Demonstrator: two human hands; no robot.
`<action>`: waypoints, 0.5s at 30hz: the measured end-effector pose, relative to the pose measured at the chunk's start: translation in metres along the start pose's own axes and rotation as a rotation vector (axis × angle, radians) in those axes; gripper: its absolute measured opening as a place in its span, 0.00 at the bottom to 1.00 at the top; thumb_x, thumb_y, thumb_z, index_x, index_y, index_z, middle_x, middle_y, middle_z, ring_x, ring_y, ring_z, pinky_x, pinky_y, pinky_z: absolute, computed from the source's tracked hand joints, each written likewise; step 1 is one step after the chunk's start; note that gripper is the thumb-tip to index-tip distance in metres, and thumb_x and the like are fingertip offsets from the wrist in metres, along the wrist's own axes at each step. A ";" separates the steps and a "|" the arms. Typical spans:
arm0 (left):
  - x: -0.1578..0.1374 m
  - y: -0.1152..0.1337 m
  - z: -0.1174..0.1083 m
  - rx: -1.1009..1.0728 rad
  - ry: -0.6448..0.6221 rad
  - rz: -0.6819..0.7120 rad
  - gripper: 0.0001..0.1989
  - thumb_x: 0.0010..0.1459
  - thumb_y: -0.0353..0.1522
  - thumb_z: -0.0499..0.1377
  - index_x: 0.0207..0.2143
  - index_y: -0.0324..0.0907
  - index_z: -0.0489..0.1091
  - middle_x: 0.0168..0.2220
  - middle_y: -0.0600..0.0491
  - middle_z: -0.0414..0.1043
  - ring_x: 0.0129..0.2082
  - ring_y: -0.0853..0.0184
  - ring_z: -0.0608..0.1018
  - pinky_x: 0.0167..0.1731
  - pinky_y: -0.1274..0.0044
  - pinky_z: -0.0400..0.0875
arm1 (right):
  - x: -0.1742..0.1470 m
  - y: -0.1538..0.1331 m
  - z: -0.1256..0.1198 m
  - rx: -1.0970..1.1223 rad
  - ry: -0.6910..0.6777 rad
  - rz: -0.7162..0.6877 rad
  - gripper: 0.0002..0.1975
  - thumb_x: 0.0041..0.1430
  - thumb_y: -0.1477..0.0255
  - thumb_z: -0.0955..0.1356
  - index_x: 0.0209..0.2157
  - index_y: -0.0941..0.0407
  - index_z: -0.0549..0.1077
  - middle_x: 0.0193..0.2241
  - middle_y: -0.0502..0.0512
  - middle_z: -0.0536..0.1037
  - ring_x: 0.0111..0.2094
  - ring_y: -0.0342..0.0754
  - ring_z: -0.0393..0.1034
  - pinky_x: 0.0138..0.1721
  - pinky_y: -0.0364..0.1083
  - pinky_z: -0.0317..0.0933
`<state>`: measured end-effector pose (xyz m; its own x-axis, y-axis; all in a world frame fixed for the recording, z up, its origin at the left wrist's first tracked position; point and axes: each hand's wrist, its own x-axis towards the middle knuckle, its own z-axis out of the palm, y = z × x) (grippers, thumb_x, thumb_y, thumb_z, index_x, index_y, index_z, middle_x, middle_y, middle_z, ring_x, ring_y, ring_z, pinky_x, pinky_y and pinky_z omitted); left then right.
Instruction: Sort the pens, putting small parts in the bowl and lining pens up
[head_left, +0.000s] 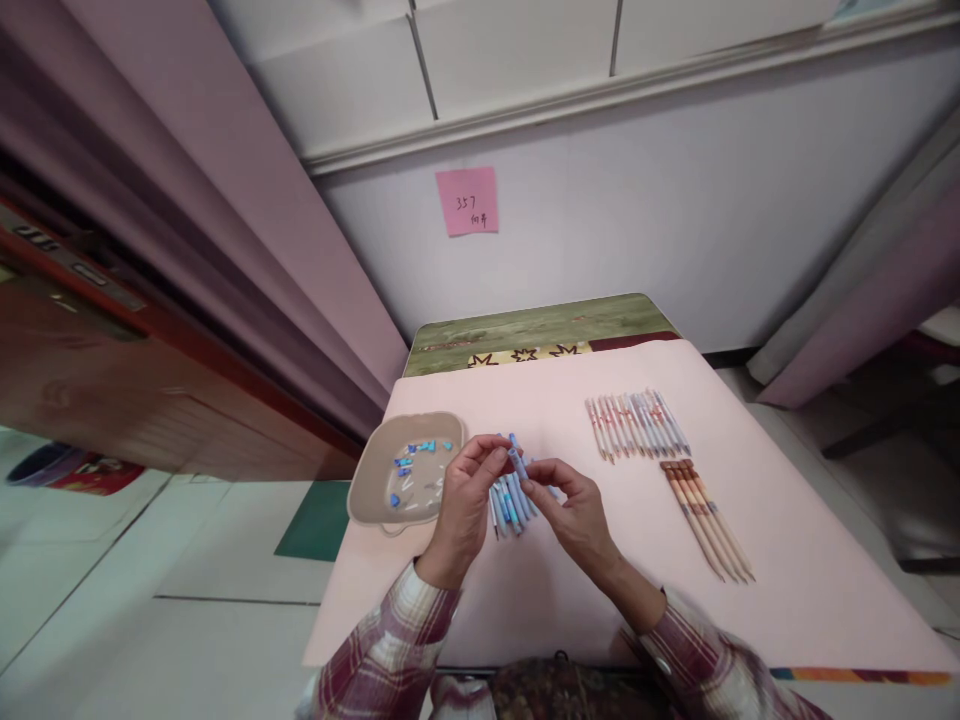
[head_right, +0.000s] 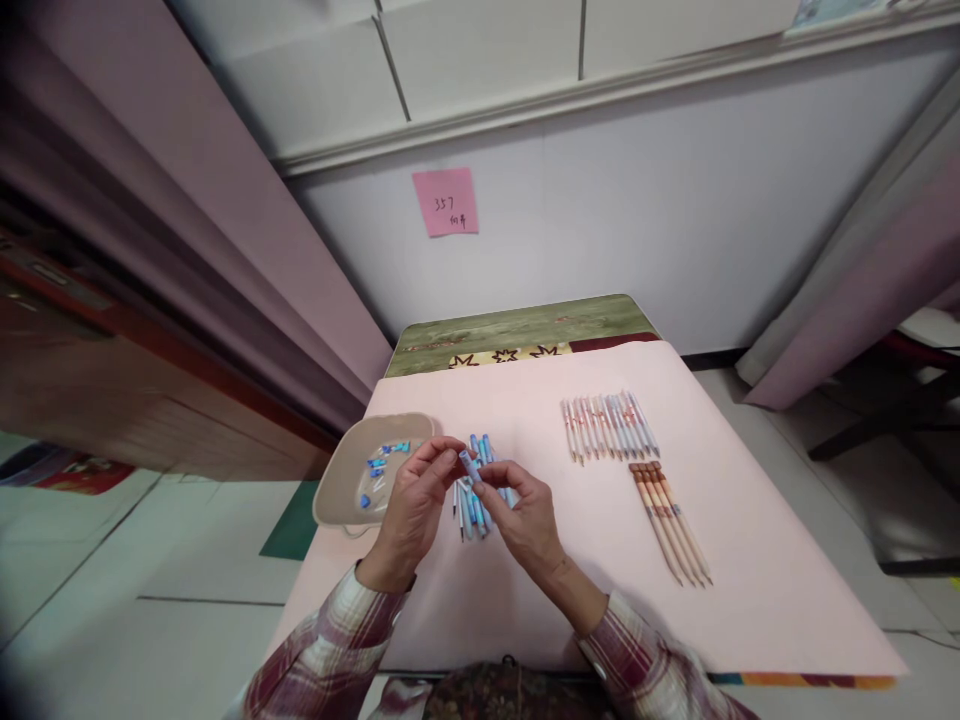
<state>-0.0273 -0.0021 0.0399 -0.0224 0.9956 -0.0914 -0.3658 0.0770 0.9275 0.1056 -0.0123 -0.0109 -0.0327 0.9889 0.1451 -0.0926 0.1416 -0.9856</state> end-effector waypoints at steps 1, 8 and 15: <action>-0.001 -0.002 0.000 0.016 -0.006 -0.008 0.08 0.54 0.32 0.63 0.36 0.40 0.73 0.35 0.51 0.76 0.35 0.69 0.76 0.41 0.76 0.68 | 0.000 0.000 0.001 -0.002 0.000 -0.001 0.08 0.55 0.67 0.70 0.35 0.57 0.76 0.31 0.53 0.79 0.34 0.47 0.72 0.39 0.46 0.67; 0.002 0.001 -0.018 0.024 0.116 0.051 0.08 0.51 0.32 0.66 0.34 0.39 0.73 0.34 0.50 0.78 0.37 0.65 0.78 0.45 0.73 0.68 | 0.011 0.005 -0.010 -0.091 0.010 -0.022 0.11 0.57 0.64 0.69 0.38 0.56 0.76 0.34 0.55 0.80 0.37 0.49 0.74 0.43 0.48 0.67; 0.005 0.017 -0.047 -0.067 0.236 0.100 0.10 0.51 0.34 0.66 0.37 0.41 0.74 0.36 0.51 0.78 0.39 0.67 0.79 0.49 0.72 0.67 | 0.024 0.036 -0.020 -0.570 -0.025 -0.014 0.09 0.58 0.65 0.67 0.33 0.53 0.78 0.30 0.52 0.80 0.30 0.47 0.73 0.36 0.44 0.64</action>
<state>-0.0772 0.0018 0.0377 -0.2752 0.9571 -0.0902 -0.4115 -0.0325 0.9108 0.1210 0.0177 -0.0449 -0.0596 0.9863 0.1536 0.4577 0.1637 -0.8739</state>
